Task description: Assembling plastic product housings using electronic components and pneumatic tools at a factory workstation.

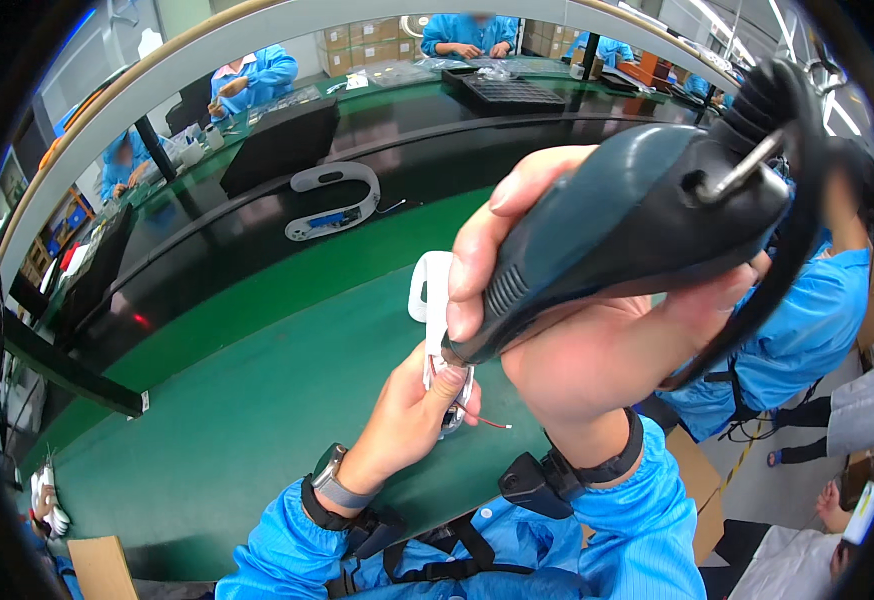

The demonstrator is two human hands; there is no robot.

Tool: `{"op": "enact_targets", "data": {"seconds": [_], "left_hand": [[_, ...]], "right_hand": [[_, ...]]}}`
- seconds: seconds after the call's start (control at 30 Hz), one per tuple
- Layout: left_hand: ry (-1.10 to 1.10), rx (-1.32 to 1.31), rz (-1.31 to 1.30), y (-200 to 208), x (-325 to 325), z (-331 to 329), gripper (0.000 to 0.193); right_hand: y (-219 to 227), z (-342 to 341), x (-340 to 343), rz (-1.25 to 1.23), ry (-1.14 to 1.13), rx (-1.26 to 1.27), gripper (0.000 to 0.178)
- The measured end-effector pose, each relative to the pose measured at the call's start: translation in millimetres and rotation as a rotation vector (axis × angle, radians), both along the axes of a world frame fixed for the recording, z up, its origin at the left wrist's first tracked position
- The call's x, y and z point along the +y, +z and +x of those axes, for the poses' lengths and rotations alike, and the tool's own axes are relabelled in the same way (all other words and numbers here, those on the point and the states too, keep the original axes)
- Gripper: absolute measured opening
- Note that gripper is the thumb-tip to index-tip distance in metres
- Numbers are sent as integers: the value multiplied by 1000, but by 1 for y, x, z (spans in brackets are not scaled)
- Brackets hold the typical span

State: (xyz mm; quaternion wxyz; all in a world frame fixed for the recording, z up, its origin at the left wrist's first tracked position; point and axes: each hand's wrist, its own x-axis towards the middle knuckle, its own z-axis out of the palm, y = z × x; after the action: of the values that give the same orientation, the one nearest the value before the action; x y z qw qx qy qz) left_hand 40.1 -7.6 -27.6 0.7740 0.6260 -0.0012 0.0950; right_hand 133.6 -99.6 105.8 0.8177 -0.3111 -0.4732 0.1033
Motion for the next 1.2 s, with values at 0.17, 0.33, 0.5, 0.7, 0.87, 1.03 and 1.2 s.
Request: {"op": "enact_targets", "data": {"seconds": [0.17,0.33,0.5,0.7,0.87,1.03,1.2], "left_hand": [[16,5,28,-2,0,-1,30],[30,-7,62,-2,0,-3,31],[29,-7,46,-2,2,-4,31],[4,-29,44,-1,3,-4,30],[-9,-24,31,0,4,-4,30],[-1,-8,34,0,4,-4,29],[-8,-15,20,-1,4,-4,28]], "right_hand": [[-1,3,-3,-10,15,-87,82],[-4,1,-7,-7,-37,-117,79],[-4,-2,-7,3,-43,-103,76],[-3,-3,-7,15,-47,-119,72],[-4,-2,-7,19,-51,-132,72],[-5,-2,-5,17,-53,-136,72],[-7,-1,-6,44,-61,-163,73]]}}
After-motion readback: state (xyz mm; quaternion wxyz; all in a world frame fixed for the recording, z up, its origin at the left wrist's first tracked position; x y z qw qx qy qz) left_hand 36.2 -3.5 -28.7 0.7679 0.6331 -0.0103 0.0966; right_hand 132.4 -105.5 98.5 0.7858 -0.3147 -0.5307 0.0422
